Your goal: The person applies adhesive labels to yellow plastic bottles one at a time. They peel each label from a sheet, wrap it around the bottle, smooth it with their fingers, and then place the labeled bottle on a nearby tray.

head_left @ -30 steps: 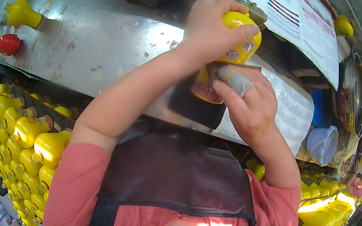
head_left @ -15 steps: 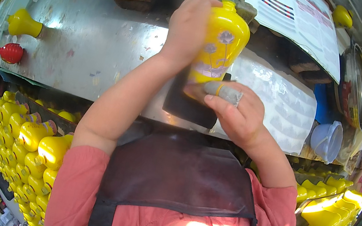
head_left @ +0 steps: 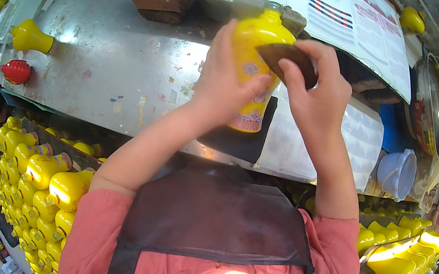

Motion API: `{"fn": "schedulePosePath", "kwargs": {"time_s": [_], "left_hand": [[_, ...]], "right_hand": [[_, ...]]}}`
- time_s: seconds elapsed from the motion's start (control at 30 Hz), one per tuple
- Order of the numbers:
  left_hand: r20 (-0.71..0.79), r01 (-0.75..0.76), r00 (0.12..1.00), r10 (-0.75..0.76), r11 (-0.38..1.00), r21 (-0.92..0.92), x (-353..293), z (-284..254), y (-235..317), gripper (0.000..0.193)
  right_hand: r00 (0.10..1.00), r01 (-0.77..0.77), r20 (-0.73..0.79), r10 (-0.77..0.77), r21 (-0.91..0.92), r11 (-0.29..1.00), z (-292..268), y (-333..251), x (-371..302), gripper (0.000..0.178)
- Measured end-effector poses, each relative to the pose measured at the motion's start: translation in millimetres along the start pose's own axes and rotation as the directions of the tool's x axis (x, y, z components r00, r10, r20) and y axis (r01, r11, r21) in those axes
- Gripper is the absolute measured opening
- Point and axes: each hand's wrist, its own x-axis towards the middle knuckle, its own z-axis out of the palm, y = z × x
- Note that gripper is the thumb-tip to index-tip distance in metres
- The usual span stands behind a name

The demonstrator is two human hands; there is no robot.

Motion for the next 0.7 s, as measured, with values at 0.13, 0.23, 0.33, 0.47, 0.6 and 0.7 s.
{"fn": "schedulePosePath", "kwargs": {"time_s": [0.13,0.23,0.33,0.47,0.6,0.7], "left_hand": [[0.057,0.116,0.992,-0.114,0.993,-0.038,0,-5,12,0.118],[0.062,0.126,0.990,-0.124,0.992,-0.020,1,-6,18,0.119],[0.060,0.112,0.992,-0.113,0.994,0.015,1,-6,18,0.119],[0.049,0.057,0.997,-0.064,0.991,0.120,-3,-6,14,0.117],[0.062,0.007,0.998,-0.017,0.987,0.159,-8,-6,11,0.113],[0.101,0.004,0.995,-0.023,0.982,0.186,-18,-8,12,0.110]], "right_hand": [[0.994,0.046,-0.091,-0.059,-0.142,0.989,3,0,29,0.026],[0.997,0.074,0.000,-0.074,-0.054,0.996,1,-4,40,0.021],[0.981,0.165,0.120,-0.153,-0.093,0.982,0,-12,49,0.018],[0.971,0.206,0.157,-0.181,-0.166,0.964,1,-12,68,0.022],[0.966,0.146,0.227,-0.120,-0.099,0.984,2,-4,67,0.025],[0.988,0.142,0.077,-0.132,-0.143,0.979,-1,5,56,0.022]]}}
